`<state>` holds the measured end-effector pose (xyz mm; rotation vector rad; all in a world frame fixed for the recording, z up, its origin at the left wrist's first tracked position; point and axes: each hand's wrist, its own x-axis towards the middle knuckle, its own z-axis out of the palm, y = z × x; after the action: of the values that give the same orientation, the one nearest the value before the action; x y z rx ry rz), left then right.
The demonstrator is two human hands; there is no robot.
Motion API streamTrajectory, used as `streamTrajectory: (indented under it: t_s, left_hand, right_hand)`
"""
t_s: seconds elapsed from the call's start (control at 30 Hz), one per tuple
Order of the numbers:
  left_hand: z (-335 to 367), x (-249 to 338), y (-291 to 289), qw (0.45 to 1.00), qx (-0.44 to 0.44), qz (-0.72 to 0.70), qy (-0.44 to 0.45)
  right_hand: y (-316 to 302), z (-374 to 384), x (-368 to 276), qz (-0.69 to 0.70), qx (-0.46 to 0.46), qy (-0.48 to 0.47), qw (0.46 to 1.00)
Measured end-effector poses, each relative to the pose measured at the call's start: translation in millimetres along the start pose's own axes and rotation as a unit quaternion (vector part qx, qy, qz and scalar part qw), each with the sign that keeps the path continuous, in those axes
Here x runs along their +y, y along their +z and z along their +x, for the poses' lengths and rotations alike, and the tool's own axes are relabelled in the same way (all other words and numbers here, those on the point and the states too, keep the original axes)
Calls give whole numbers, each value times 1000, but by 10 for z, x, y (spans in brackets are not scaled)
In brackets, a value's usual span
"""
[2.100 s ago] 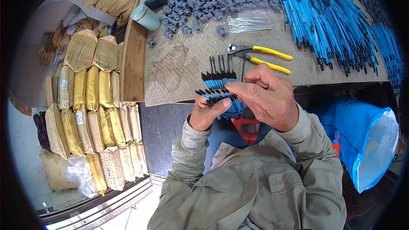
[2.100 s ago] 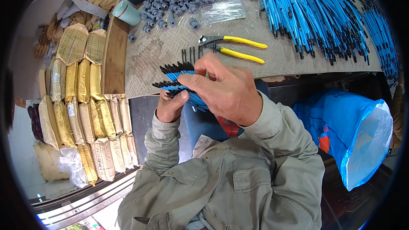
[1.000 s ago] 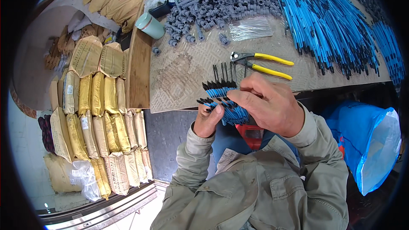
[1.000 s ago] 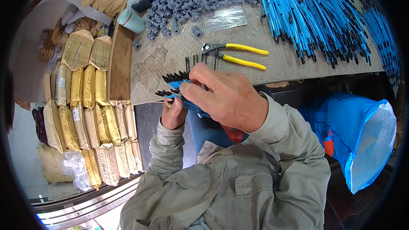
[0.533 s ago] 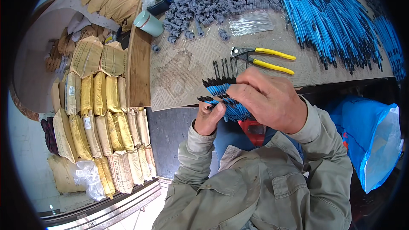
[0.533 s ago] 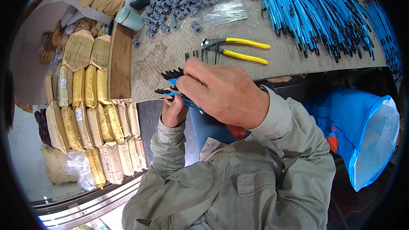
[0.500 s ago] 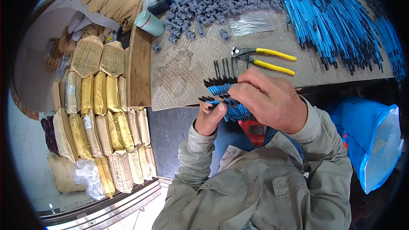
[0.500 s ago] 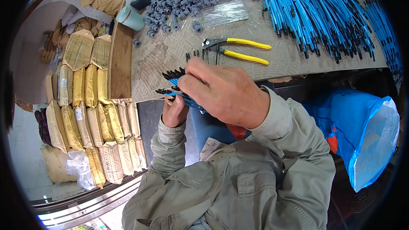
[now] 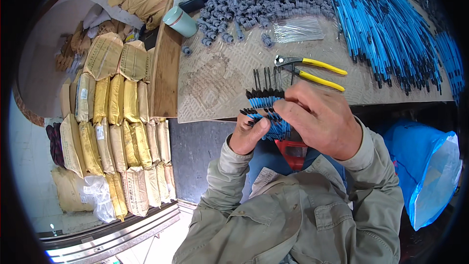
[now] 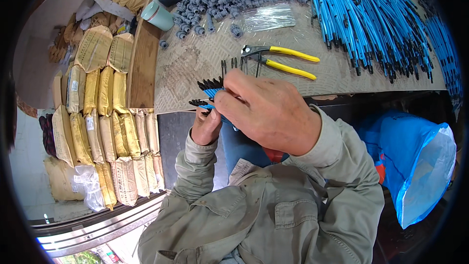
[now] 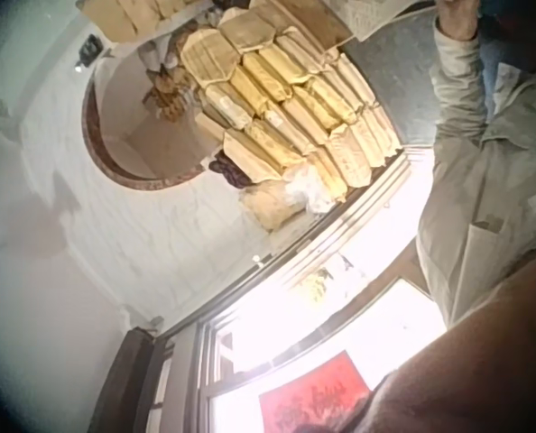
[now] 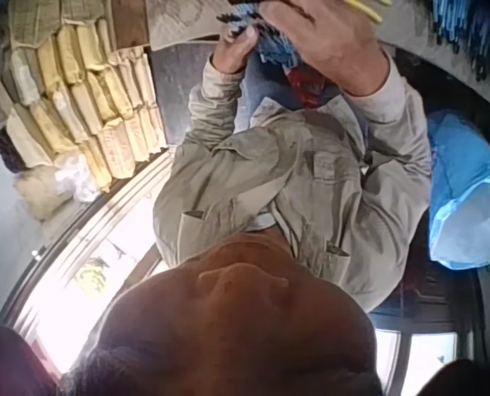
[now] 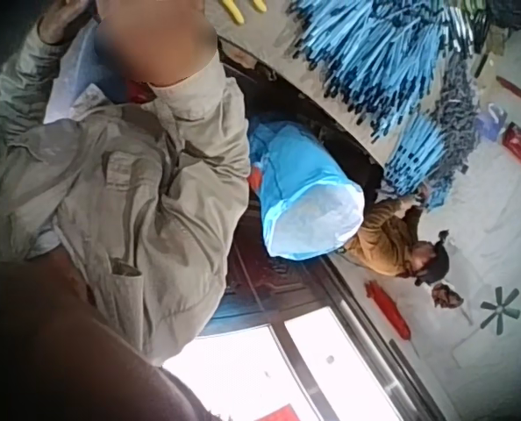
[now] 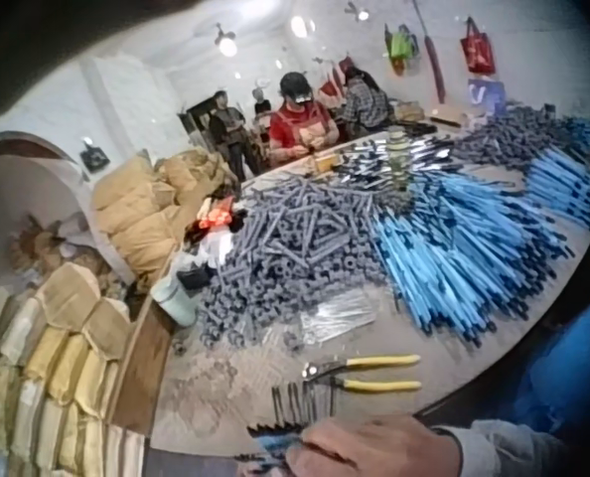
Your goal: The person assembles blue plastic irrigation emitters by securing them with a hand crimping tool.
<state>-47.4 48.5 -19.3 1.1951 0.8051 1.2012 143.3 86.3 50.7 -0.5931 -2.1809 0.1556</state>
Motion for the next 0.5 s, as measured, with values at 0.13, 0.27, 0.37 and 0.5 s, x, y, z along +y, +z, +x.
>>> streamTrajectory:
  t_s: [0.13,0.27,0.37,0.5]
  left_hand:
    - [-23,-3,-42,1000,-7,15,-26]
    - [-17,32,-4,1000,-13,-7,-11]
    - [-12,44,-3,998,-38,-45,-21]
    - [-18,58,-2,998,-31,-43,-36]
  right_hand:
    - [21,-14,-59,9,-7,28,1000]
    - [80,-33,-89,47,19,41,998]
    - [164,-93,-43,67,32,60,995]
    - [161,-85,-29,61,39,55,996]
